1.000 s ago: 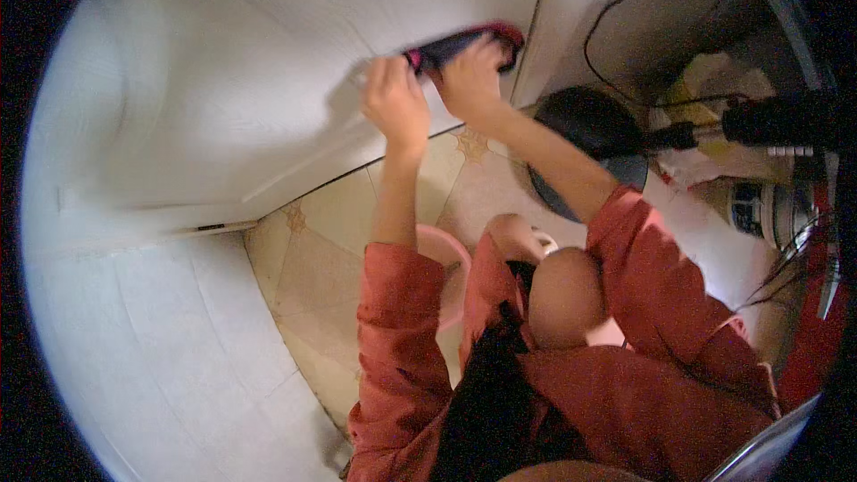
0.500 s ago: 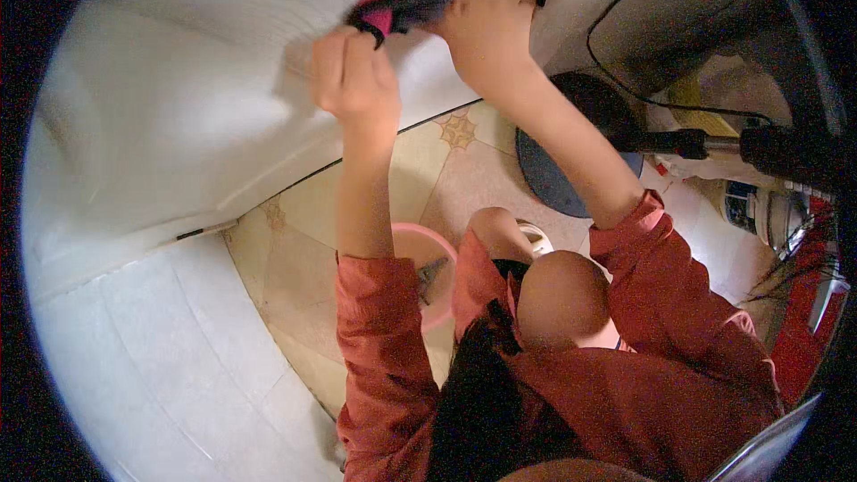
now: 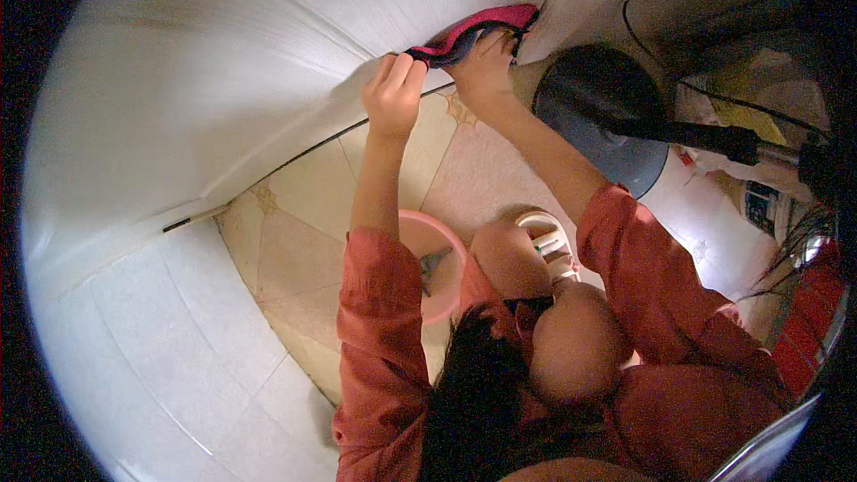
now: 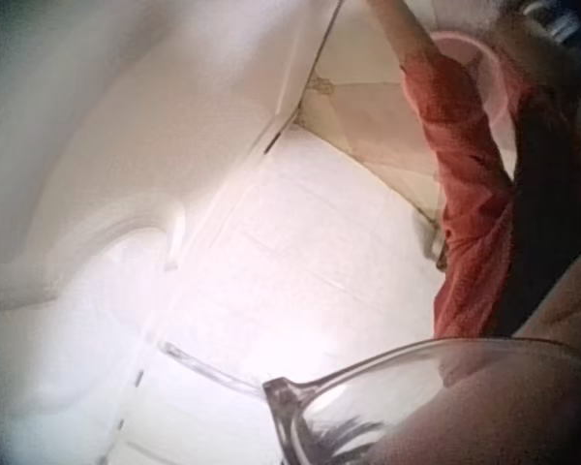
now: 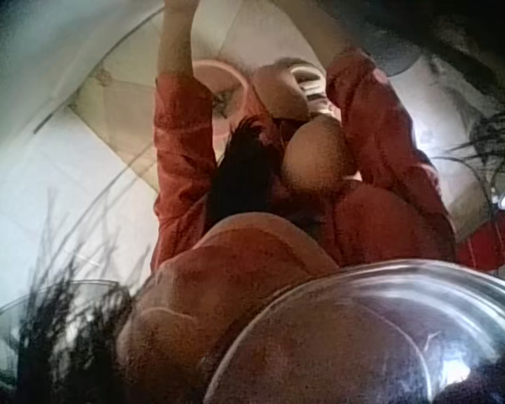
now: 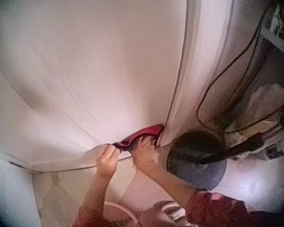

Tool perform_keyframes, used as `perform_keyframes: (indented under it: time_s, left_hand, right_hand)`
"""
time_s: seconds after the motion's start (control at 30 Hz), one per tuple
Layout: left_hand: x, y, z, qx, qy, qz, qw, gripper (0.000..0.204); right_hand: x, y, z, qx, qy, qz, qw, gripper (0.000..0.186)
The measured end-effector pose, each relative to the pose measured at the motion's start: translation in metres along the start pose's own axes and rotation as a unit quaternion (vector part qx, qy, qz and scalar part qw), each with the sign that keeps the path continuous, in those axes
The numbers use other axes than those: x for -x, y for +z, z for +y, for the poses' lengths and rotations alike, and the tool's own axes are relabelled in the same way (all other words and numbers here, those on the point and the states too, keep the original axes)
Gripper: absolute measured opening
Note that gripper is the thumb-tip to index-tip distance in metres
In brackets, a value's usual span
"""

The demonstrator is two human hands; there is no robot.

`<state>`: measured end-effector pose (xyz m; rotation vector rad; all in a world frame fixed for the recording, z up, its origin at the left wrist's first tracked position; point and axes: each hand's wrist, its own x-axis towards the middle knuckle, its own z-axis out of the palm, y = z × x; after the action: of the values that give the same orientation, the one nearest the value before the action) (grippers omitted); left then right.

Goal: The person is using a wet rag to wipe down and clean a white door.

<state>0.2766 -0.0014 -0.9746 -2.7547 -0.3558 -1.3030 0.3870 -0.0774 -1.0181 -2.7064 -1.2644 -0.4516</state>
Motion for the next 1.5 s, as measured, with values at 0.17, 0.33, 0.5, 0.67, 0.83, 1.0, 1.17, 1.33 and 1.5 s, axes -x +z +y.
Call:
perform_keyframes:
  time_s: [0.17, 0.33, 0.5, 0.67, 0.83, 1.0, 1.17, 1.33, 1.5]
  left_hand:
    - [0.028, 0.016, 0.003, -0.029, -0.052, -0.056, 0.997, 0.006]
    - [0.039, 0.044, 0.016, -0.051, -0.062, -0.095, 0.992, 0.005]
    - [0.062, 0.051, 0.015, -0.076, -0.081, -0.138, 0.984, 0.007]
    - [0.071, 0.068, 0.015, -0.043, -0.086, -0.137, 0.986, 0.007]
    - [0.067, 0.092, 0.031, -0.031, -0.099, -0.133, 0.986, 0.009]
    - [0.104, 0.075, 0.009, -0.049, -0.11, -0.156, 0.98, 0.01]
    - [0.051, 0.118, 0.045, 0.003, -0.072, -0.124, 0.99, 0.01]
    - [0.117, 0.08, 0.004, -0.042, -0.093, -0.194, 0.976, 0.009]
    - [0.086, 0.104, 0.03, -0.034, -0.109, -0.239, 0.964, 0.007]
  right_hand:
    - [0.023, 0.04, 0.002, 0.045, -0.123, -0.007, 0.991, 0.069]
    - [0.022, 0.072, 0.007, -0.013, 0.014, -0.128, 0.992, 0.069]
    - [0.036, 0.084, -0.005, -0.067, -0.003, -0.223, 0.973, 0.055]
    - [0.037, 0.119, 0.004, -0.02, -0.038, -0.209, 0.977, 0.058]
    - [0.039, 0.146, 0.022, -0.045, 0.03, -0.098, 0.994, 0.057]
    - [0.04, 0.104, -0.023, -0.138, 0.029, -0.34, 0.93, 0.065]
    - [0.036, 0.195, 0.038, -0.105, 0.156, 0.065, 0.98, 0.069]
    - [0.055, 0.135, -0.022, -0.203, -0.006, -0.085, 0.976, 0.06]
    - [0.043, 0.167, 0.019, -0.215, -0.02, -0.038, 0.976, 0.049]
